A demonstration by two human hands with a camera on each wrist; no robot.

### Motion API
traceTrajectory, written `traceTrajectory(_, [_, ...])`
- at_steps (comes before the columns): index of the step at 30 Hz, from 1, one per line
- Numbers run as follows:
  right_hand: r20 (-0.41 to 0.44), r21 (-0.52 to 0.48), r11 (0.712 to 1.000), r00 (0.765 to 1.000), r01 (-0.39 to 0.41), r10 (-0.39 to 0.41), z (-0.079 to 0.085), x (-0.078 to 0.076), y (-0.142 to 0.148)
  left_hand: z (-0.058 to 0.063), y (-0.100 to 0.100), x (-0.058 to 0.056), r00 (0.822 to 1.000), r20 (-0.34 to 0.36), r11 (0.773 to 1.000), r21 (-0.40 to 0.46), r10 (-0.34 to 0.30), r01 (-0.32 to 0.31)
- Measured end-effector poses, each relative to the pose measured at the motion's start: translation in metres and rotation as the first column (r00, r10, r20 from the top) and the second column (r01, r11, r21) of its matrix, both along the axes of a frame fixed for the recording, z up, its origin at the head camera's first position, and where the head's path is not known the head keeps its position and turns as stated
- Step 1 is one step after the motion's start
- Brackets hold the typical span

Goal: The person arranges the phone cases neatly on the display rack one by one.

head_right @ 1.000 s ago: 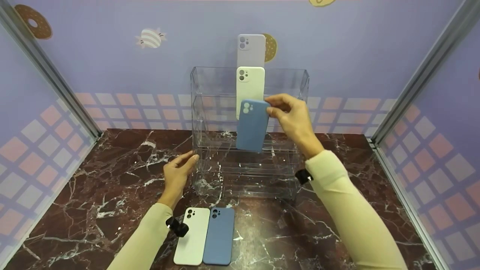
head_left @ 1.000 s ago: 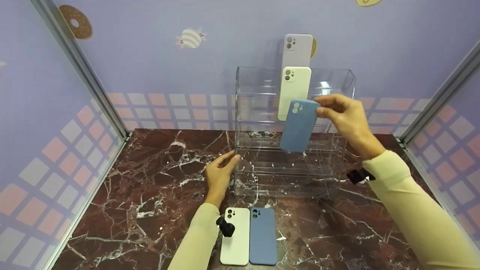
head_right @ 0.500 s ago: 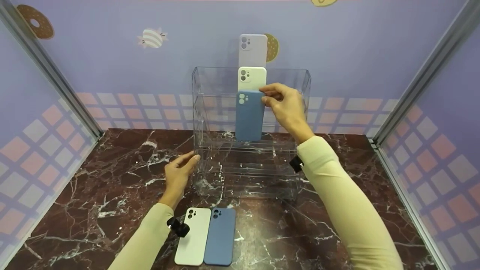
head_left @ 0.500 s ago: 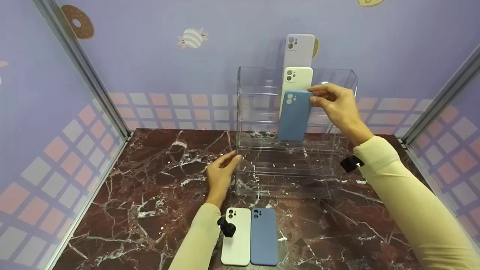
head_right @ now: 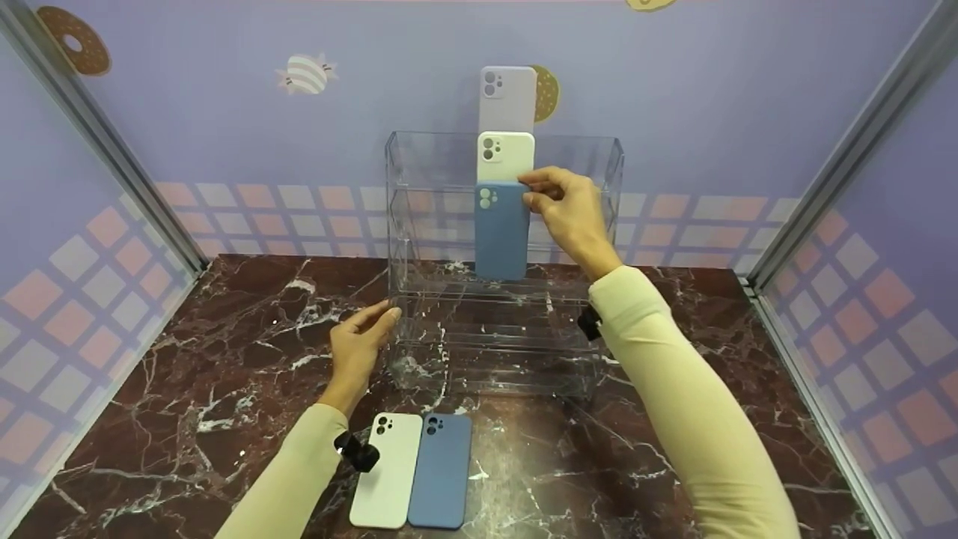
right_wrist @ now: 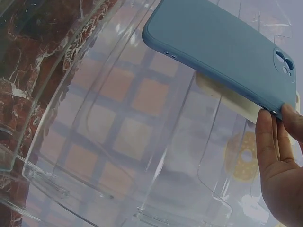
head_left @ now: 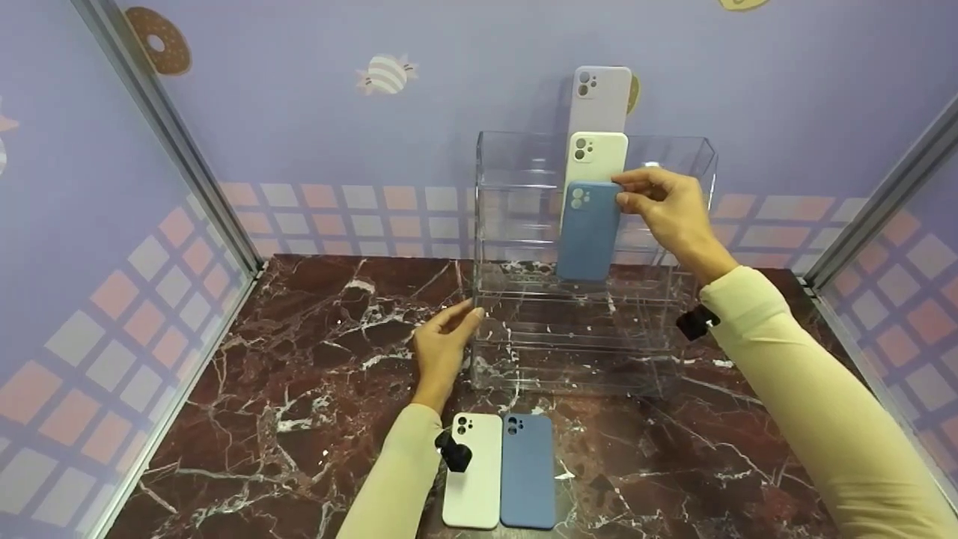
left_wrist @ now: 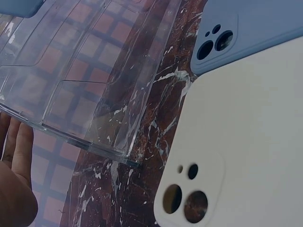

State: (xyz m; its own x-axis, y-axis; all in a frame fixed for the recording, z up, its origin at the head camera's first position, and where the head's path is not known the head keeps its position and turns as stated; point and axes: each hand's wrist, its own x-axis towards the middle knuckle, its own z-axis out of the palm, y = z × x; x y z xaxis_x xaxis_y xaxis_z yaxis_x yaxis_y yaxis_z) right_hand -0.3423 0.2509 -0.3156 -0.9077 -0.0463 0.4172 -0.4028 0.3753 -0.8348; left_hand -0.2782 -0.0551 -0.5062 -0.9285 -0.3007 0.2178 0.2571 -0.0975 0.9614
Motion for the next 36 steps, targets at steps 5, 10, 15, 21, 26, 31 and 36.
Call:
traceTrajectory(5, [-0.002, 0.0, 1.0, 1.0, -0.009, 0.009, -0.006, -0.002, 0.0, 0.0, -0.001, 0.0, 1.0, -0.001, 1.0, -0.006, -0.005, 0.005])
traceTrajectory(10, [0.012, -0.005, 1.0, 1.0, -0.011, 0.011, -0.011, -0.002, -0.001, 0.0, -0.001, 0.001, 1.0, -0.009, 1.0, 0.004, -0.024, 0.024])
traceTrajectory(15, [0.032, 0.008, 1.0, 0.999, -0.008, 0.008, -0.013, -0.001, -0.002, 0.001, -0.001, 0.002, 1.0, -0.007, 1.0, 0.006, -0.027, 0.027])
traceTrajectory(21, [0.043, 0.031, 1.0, 0.999, 0.006, -0.007, -0.017, -0.001, -0.002, 0.002, 0.0, 0.001, 1.0, -0.004, 1.0, 0.019, -0.015, 0.015])
traceTrajectory(26, [0.049, 0.017, 1.0, 0.999, 0.007, -0.008, -0.02, 0.0, -0.001, 0.001, 0.001, 0.001, 1.0, -0.012, 0.999, 0.038, -0.015, 0.016])
traceTrajectory(31, [0.053, 0.005, 1.0, 0.999, 0.01, -0.01, -0.019, 0.001, -0.002, 0.001, 0.001, 0.0, 0.999, -0.019, 0.997, 0.07, -0.027, 0.028])
traceTrajectory(36, [0.051, 0.02, 1.0, 0.998, 0.022, -0.023, -0.018, 0.002, -0.001, 0.001, 0.001, 0.001, 1.0, -0.005, 0.999, 0.049, -0.017, 0.018])
